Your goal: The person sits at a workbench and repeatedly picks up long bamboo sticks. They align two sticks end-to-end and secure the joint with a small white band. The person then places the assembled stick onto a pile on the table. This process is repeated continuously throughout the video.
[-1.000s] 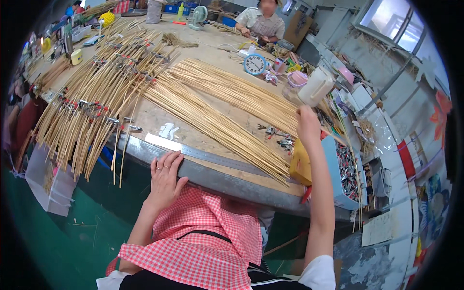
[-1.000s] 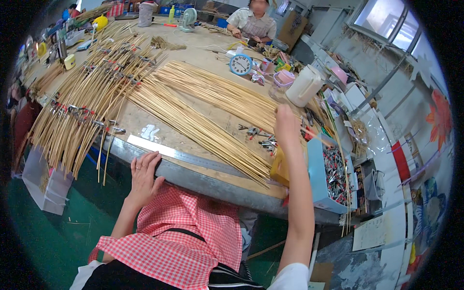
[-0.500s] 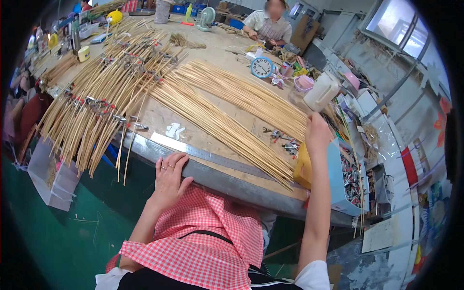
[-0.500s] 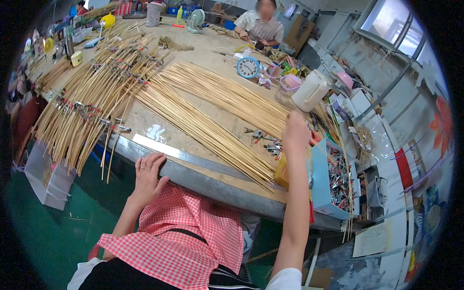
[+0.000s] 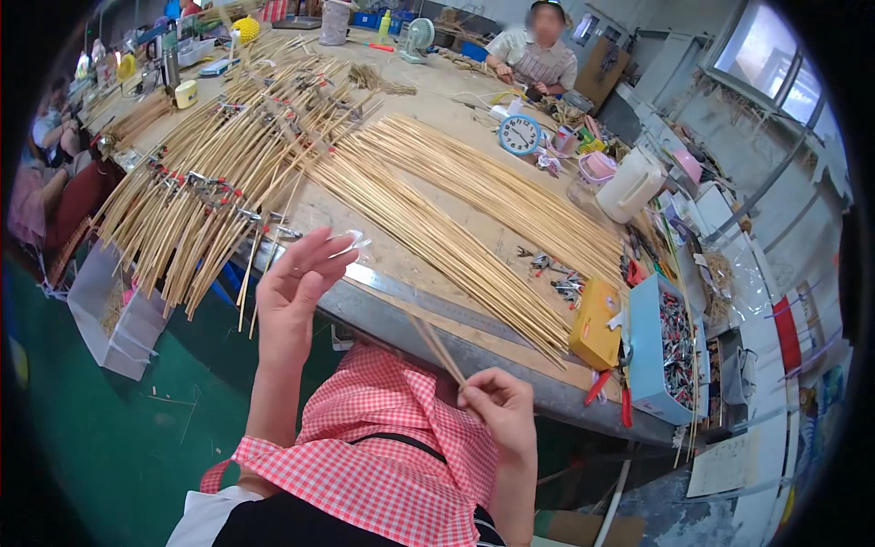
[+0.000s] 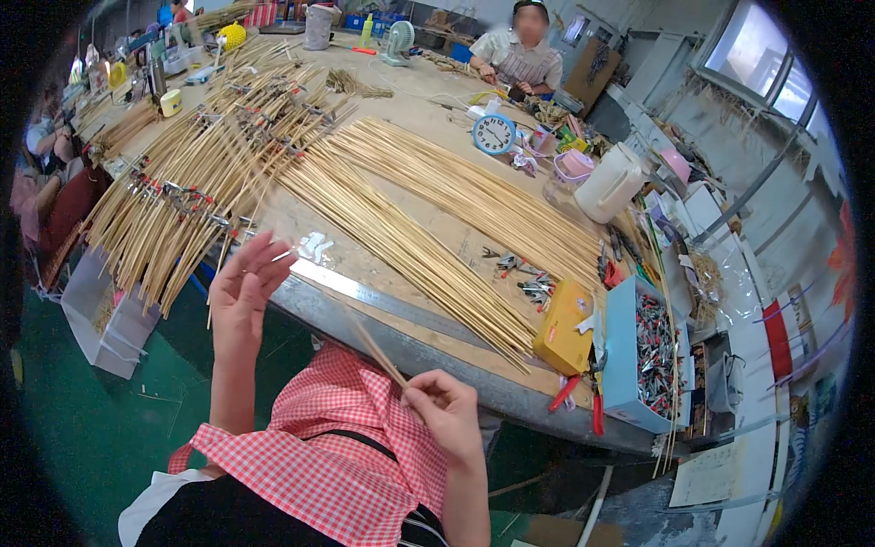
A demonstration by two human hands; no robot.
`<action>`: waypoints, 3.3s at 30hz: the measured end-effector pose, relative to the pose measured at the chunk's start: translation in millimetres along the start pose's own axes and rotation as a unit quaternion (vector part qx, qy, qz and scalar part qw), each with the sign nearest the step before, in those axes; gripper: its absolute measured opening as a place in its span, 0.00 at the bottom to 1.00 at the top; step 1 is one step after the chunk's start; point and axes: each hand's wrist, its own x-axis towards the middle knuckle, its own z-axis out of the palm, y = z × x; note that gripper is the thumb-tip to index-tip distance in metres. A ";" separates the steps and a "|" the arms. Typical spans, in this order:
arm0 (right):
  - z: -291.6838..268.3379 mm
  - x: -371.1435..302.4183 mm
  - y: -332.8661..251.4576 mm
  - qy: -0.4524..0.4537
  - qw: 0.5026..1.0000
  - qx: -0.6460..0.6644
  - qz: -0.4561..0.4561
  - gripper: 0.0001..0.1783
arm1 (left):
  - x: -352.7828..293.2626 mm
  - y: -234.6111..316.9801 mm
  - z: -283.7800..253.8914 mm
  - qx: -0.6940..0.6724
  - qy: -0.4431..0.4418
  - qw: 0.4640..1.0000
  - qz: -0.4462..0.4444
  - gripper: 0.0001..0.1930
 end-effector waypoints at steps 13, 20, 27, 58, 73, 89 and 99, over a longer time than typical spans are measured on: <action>2.2 7.4 19.7 -0.047 0.995 -0.086 0.023 0.02 | -23.8 -18.5 -42.6 -0.050 0.072 0.994 -0.061 0.09; 8.1 10.2 18.8 0.007 0.997 -0.078 -0.027 0.05 | -23.8 -19.4 -40.2 -0.038 0.105 0.990 -0.092 0.08; 11.8 15.3 13.0 0.110 0.929 -0.257 -0.243 0.07 | -25.3 -24.5 -42.9 -0.017 0.105 0.989 -0.101 0.11; -44.7 90.9 -9.0 0.069 0.765 -0.588 -0.255 0.07 | -35.5 -26.8 -35.0 -0.016 0.101 0.988 -0.119 0.09; -76.7 77.1 -17.2 0.174 0.764 -0.584 -0.213 0.03 | -39.3 -27.2 -28.9 -0.018 0.090 0.986 -0.139 0.09; 2.3 -20.6 -47.0 0.053 0.878 -0.410 -0.243 0.09 | -36.0 -27.4 -8.3 -0.086 0.055 0.982 -0.159 0.09; -4.0 -8.9 -30.5 -0.044 0.879 -0.424 -0.213 0.09 | -35.1 -26.1 -11.4 -0.049 0.070 0.982 -0.167 0.11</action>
